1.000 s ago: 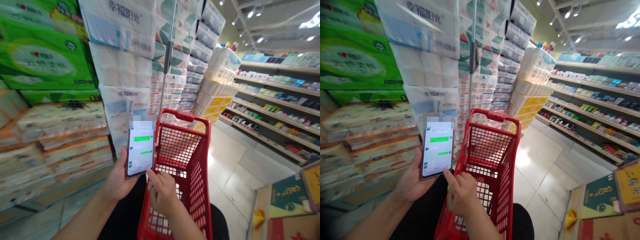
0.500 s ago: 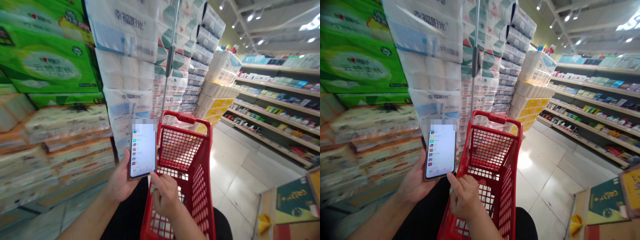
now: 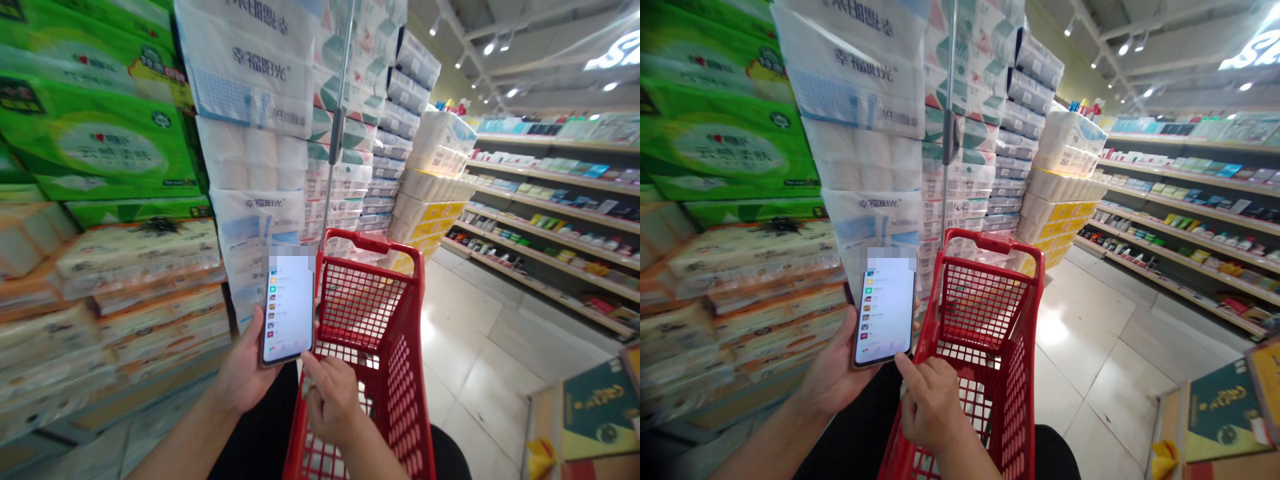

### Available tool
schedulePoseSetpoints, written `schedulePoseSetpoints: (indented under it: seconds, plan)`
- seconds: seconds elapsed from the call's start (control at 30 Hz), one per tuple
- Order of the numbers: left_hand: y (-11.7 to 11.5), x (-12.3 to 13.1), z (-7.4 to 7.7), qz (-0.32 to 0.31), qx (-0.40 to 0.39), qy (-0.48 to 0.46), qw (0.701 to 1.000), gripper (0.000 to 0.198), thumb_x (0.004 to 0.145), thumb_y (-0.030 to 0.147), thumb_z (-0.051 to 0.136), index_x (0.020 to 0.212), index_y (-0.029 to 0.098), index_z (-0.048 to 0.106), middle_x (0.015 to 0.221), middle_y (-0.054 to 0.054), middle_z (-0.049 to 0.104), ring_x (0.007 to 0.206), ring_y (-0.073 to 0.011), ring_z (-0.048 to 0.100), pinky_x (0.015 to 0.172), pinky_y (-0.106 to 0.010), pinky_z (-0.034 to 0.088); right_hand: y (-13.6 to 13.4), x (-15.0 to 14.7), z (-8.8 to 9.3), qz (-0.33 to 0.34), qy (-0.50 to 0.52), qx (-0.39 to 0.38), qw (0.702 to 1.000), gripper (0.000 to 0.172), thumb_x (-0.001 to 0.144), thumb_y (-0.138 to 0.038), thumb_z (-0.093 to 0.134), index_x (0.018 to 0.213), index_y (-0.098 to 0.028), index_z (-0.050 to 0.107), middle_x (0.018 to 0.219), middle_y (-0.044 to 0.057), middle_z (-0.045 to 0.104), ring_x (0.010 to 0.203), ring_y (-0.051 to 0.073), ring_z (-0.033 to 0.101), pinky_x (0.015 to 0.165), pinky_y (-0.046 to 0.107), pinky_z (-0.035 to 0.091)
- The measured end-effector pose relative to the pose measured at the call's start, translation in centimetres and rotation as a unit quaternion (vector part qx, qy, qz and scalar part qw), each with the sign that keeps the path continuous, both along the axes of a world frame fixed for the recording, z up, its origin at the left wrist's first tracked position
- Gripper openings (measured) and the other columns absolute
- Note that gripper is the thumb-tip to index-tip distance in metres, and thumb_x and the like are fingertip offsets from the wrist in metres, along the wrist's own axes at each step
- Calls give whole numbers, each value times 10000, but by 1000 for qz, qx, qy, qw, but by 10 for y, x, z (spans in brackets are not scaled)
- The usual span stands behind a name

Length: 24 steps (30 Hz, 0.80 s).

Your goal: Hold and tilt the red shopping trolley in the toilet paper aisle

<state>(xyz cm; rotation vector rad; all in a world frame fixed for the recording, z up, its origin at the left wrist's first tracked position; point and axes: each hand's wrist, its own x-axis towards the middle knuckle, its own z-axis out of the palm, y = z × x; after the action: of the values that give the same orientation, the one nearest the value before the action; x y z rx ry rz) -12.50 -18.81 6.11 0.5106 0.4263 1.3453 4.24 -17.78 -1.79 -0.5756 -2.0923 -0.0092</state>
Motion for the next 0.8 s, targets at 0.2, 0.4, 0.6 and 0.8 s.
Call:
schedulePoseSetpoints:
  seconds: [0.2,0.4,0.6,0.8]
  plan:
    - [4,0,-6,-2,0,-5,1000,522,920,520,413,1333,223,530,1233,-99,648,1130,-273,612,1016,-443,463,0,-1,-2,10,43,-30,999,641,799,-95,399,1432,-193,362,767,41,622,659,177,561,584,311,480]
    - [5,5,-4,54,-84,42,994,451,934,438,436,1299,197,548,1165,-106,683,1037,-247,662,922,-407,533,8,0,-11,-27,153,-204,967,648,789,-119,419,1434,-152,359,690,-6,615,580,130,570,577,246,497]
    - [10,9,-12,154,-100,81,980,366,882,291,572,1226,167,583,1078,-94,714,910,-220,699,800,-348,581,11,-2,-5,-27,95,-350,932,496,771,-131,480,1257,-204,553,586,-60,527,478,94,445,487,192,378]
    - [7,6,-13,158,-65,101,980,400,787,289,701,1157,175,602,1055,-72,716,863,-204,698,766,-301,568,8,-9,11,161,172,-499,834,328,846,-329,580,1158,-239,629,822,-6,640,673,124,576,611,220,482]
